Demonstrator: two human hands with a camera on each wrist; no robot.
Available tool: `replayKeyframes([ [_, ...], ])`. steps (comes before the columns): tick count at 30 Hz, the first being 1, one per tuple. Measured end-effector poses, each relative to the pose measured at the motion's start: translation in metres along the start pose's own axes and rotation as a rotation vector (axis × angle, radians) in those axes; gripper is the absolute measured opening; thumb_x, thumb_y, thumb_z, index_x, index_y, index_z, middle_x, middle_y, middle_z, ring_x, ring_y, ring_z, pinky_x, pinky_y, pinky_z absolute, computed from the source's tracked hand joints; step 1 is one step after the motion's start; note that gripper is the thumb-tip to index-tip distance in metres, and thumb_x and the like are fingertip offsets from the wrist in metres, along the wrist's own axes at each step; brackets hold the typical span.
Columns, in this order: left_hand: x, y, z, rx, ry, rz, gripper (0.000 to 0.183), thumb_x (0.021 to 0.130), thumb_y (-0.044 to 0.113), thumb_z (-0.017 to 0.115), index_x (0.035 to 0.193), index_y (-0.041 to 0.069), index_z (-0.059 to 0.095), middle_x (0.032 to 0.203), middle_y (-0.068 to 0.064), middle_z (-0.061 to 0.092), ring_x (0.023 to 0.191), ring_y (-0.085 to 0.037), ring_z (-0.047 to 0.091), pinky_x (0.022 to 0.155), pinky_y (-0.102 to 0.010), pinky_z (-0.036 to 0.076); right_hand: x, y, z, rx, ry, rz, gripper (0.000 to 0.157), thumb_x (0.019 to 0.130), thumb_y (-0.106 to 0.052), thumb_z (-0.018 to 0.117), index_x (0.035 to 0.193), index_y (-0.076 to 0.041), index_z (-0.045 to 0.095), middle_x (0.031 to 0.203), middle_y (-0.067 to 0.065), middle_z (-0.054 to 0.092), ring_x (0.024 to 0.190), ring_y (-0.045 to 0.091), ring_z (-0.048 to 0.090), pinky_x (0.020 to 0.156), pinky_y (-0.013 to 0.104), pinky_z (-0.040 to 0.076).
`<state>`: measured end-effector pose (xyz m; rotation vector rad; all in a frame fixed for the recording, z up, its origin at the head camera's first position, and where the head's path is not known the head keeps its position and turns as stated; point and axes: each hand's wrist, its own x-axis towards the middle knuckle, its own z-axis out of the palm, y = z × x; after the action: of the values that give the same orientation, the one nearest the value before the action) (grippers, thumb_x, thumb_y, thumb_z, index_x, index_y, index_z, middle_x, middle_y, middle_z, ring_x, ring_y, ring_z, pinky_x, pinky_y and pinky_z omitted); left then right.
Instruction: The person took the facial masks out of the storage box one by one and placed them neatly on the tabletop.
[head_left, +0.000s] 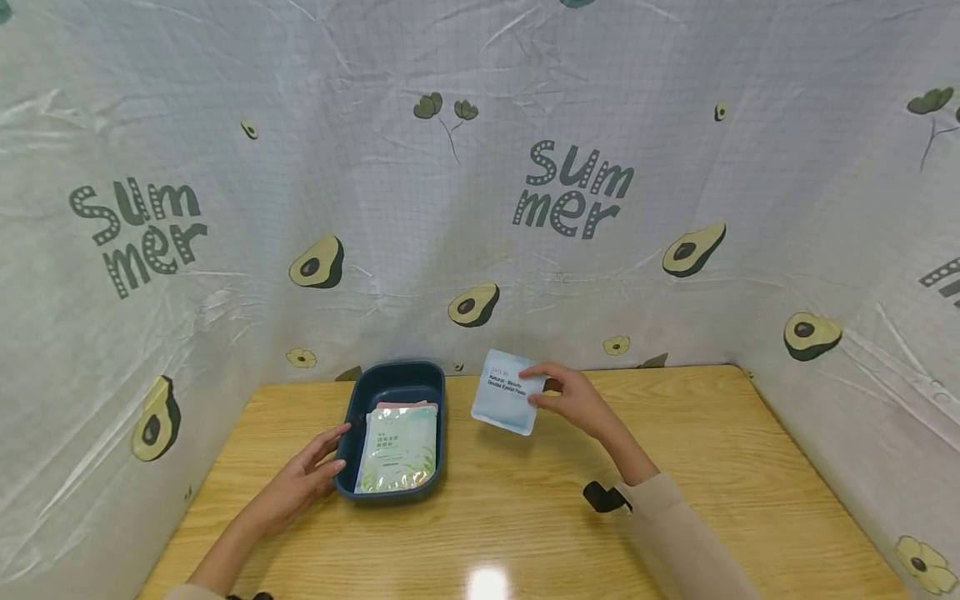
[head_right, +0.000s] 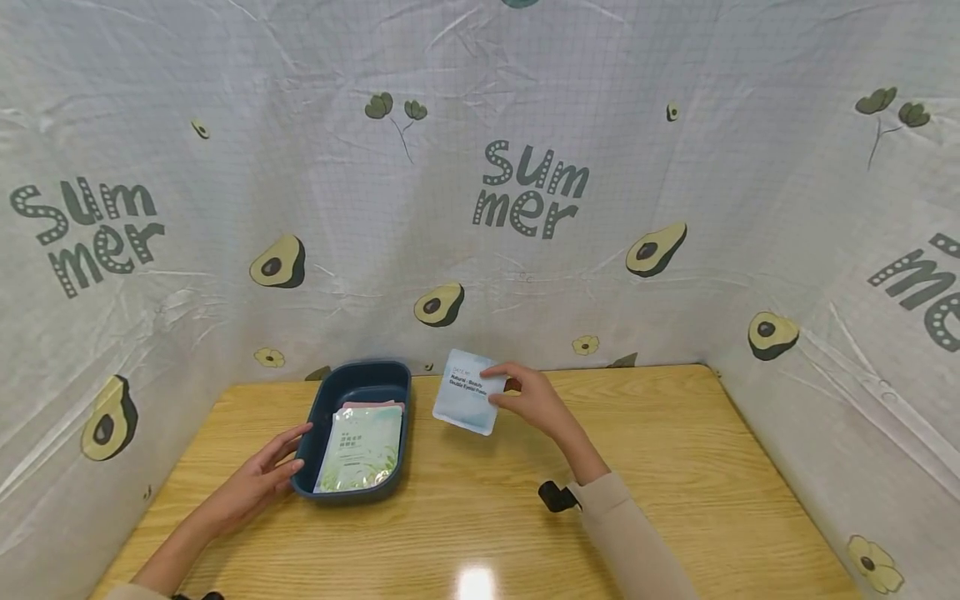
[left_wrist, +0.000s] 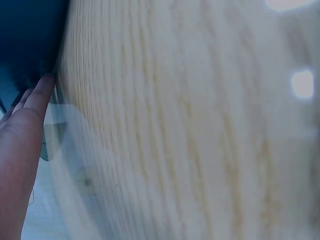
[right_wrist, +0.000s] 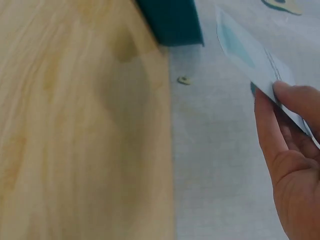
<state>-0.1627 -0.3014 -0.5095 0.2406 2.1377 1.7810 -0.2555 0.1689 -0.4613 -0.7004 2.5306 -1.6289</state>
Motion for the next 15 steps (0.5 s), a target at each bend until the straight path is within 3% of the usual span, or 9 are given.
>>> replayKeyframes([
  [7,0.000,0.001,0.000,0.011,0.029,-0.023,0.065,0.108,0.021,0.053,0.163,0.016,0.019,0.166,-0.025,0.010,0.148,-0.047,0.020,0.110,-0.045,0.045,0.003,0.022,0.003,0.007,0.058,0.081,0.033,0.095,-0.011,0.073,0.127,-0.015,0.071,0.128,0.008,0.067,0.098,0.022,0.065,0.079,0.027,0.055],
  [15,0.003,0.000,0.001,-0.006,0.029,-0.044,0.066,0.107,0.022,0.055,0.163,0.019,0.020,0.167,-0.023,0.010,0.149,-0.046,0.021,0.110,-0.045,0.045,0.019,0.044,0.013,0.143,0.084,0.151,0.037,0.098,-0.003,0.066,0.135,-0.007,0.066,0.145,0.015,0.056,0.119,0.028,0.064,0.092,0.036,0.057],
])
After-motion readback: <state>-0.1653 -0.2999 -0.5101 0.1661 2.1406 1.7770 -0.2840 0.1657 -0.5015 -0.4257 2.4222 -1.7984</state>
